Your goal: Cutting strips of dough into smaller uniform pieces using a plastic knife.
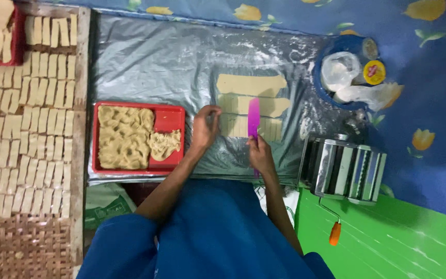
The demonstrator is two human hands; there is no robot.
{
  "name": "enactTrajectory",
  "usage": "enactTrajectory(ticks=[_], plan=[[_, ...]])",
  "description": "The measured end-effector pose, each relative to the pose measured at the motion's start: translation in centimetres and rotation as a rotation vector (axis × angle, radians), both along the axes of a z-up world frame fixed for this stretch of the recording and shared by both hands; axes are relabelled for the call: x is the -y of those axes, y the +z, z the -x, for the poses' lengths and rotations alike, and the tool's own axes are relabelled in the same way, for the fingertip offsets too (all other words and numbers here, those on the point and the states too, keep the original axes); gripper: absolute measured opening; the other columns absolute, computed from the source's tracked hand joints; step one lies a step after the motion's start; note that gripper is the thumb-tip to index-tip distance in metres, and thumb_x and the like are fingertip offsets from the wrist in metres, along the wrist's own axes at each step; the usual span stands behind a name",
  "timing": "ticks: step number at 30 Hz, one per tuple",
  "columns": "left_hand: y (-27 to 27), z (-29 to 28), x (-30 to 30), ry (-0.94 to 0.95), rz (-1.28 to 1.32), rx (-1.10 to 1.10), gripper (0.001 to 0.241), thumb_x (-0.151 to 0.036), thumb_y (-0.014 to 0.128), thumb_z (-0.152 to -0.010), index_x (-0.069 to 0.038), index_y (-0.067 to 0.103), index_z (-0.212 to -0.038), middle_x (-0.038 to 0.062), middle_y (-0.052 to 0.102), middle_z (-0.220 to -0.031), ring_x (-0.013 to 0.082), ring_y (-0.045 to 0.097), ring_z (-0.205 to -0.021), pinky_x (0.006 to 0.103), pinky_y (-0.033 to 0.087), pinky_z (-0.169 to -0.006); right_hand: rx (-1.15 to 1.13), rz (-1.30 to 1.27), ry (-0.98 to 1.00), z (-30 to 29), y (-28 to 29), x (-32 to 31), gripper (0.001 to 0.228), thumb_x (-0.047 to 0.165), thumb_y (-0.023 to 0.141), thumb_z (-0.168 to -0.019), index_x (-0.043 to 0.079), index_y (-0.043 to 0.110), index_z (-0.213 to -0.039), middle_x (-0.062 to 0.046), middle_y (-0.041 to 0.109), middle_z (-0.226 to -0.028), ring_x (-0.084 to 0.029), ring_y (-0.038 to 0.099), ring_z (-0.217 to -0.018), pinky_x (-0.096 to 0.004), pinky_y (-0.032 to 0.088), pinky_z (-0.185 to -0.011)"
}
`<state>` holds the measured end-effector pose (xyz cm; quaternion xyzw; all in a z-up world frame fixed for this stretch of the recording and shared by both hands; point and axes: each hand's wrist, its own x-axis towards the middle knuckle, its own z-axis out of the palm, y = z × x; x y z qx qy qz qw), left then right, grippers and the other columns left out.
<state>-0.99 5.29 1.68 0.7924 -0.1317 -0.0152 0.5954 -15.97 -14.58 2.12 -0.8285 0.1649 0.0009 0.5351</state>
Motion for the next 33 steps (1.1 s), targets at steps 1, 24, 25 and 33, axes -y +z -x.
enactTrajectory(ticks=[1, 24, 25, 33], plan=[[0.3, 0.6, -2.1, 0.009, -0.008, -0.005, 0.009, -0.023, 0.067, -0.100, -0.017, 0.072, -0.104, 0.003, 0.073, -0.103, 0.0251, 0.071, -0.102, 0.0371, 0.056, -0.089, -0.005, -0.008, 0.009, 0.2, -1.7, 0.6, 0.025, 0.016, 0.047, -0.109, -0.002, 0.064, -0.108, -0.022, 0.070, -0.091, -0.034, 0.063, -0.082, -0.049, 0.051, -0.076], [5.2, 5.7, -12.2, 0.191, -0.403, 0.029, 0.025, -0.020, 0.076, -0.081, -0.011, 0.075, -0.104, 0.018, 0.059, -0.102, 0.0440, 0.062, -0.098, 0.0503, 0.051, -0.087, -0.562, 0.211, 0.075, -4.0, 6.5, -5.1, 0.045, 0.028, 0.032, -0.103, -0.003, 0.064, -0.097, -0.028, 0.074, -0.085, -0.038, 0.071, -0.053, -0.051, 0.059, -0.046], [5.7, 5.5, -11.4, 0.188, -0.400, 0.031, 0.025, -0.020, 0.076, -0.081, -0.011, 0.075, -0.104, 0.018, 0.059, -0.102, 0.0440, 0.062, -0.098, 0.0503, 0.051, -0.087, -0.560, 0.212, 0.070, -4.1, 6.2, -5.3, 0.045, 0.028, 0.032, -0.103, -0.003, 0.064, -0.097, -0.028, 0.074, -0.085, -0.038, 0.071, -0.053, -0.051, 0.059, -0.046], [3.1, 4.2, -5.4, 0.052, -0.259, 0.040, 0.015, -0.021, 0.073, -0.084, -0.015, 0.078, -0.097, 0.015, 0.066, -0.099, 0.0378, 0.065, -0.097, 0.0450, 0.053, -0.087, -0.597, 0.234, 0.076, -4.8, 8.2, -6.8, 0.048, 0.029, 0.032, -0.102, -0.005, 0.065, -0.095, -0.025, 0.072, -0.070, -0.037, 0.073, -0.058, -0.053, 0.059, -0.057]])
